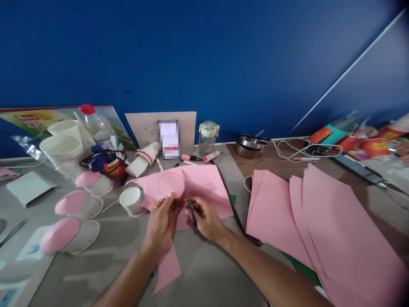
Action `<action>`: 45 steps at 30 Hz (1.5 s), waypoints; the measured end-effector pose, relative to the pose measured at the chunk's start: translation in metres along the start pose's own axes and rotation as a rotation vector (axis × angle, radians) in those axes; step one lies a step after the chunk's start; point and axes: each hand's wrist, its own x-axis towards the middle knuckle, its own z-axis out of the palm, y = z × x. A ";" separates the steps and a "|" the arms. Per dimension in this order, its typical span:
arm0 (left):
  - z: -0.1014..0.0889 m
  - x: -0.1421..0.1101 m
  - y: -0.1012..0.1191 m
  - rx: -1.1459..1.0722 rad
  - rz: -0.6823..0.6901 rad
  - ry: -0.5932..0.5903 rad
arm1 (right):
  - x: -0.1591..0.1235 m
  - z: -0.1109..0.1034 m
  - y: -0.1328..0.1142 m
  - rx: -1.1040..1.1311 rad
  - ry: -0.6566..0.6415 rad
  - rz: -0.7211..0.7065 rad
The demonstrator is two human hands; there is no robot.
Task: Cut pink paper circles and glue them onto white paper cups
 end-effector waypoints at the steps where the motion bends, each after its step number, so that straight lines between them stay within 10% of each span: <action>1: 0.000 0.000 0.000 0.001 0.002 0.000 | 0.000 -0.001 -0.001 -0.010 -0.002 -0.002; 45: 0.006 -0.004 0.006 0.048 0.053 0.028 | -0.001 -0.007 -0.010 -0.044 -0.042 0.008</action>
